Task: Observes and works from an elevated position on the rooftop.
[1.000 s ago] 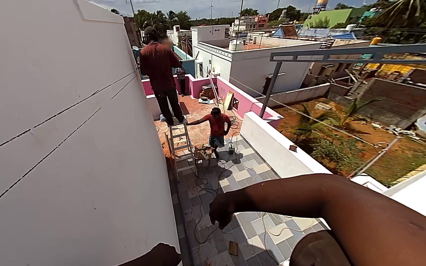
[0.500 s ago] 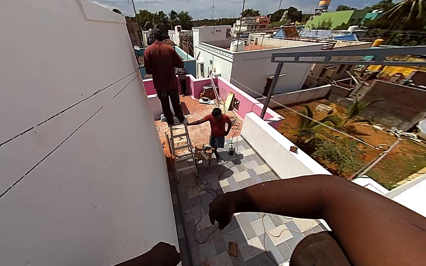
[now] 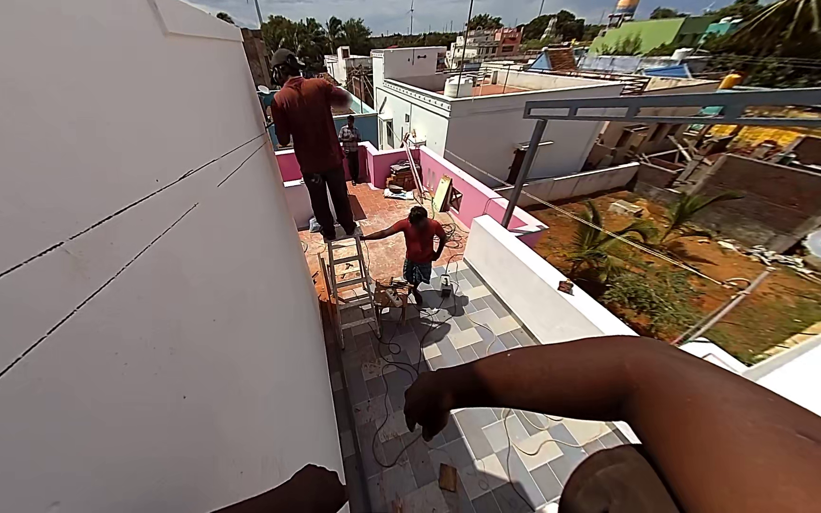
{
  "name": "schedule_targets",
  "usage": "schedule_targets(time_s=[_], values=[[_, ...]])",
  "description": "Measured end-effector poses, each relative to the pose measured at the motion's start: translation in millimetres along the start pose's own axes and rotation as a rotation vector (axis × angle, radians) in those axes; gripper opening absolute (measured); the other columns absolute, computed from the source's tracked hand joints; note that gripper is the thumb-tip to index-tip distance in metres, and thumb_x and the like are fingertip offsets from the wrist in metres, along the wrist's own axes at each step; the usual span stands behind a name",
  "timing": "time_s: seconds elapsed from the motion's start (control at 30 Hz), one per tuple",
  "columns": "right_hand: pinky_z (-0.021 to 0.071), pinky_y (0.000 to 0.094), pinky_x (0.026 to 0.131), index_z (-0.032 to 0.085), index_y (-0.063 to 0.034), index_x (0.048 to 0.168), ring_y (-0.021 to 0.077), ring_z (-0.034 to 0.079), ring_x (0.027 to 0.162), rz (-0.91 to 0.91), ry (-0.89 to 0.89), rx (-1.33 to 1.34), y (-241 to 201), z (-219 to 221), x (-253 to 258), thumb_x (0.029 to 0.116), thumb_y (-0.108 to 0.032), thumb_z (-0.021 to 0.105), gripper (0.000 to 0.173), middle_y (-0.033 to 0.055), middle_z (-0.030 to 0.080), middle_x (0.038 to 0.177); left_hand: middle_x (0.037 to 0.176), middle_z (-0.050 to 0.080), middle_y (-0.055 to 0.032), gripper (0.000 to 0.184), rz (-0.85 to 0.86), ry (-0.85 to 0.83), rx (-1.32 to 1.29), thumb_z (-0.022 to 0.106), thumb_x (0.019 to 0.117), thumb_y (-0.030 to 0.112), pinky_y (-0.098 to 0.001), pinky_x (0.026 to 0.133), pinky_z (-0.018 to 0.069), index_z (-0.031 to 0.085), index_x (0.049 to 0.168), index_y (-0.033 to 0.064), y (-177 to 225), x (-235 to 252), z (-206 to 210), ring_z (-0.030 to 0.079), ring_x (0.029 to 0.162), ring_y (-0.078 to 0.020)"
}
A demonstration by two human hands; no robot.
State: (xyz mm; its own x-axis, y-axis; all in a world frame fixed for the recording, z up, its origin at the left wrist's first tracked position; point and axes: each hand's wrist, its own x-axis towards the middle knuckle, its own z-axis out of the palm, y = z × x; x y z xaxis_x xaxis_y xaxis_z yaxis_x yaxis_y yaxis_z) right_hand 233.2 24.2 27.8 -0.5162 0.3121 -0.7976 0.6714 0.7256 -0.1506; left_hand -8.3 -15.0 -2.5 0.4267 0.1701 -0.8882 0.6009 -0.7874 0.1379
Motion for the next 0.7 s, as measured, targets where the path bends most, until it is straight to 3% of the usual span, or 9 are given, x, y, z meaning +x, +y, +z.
schedule_targets(time_s=[0.7], values=[[0.0497,0.0638,0.086,0.069,-0.0109,0.13,0.0419,0.066,0.107,0.01,0.004,0.006,-2,0,0,0.098,-0.026,0.068,0.035,0.0221,0.069,0.116,0.133,0.064,-0.0262,0.045,-0.002,0.007,0.022,0.067,0.0984,0.013,-0.0654,0.099,0.0507,0.056,0.141,0.0021,-3,10,6,0.062,0.126,-0.0449]])
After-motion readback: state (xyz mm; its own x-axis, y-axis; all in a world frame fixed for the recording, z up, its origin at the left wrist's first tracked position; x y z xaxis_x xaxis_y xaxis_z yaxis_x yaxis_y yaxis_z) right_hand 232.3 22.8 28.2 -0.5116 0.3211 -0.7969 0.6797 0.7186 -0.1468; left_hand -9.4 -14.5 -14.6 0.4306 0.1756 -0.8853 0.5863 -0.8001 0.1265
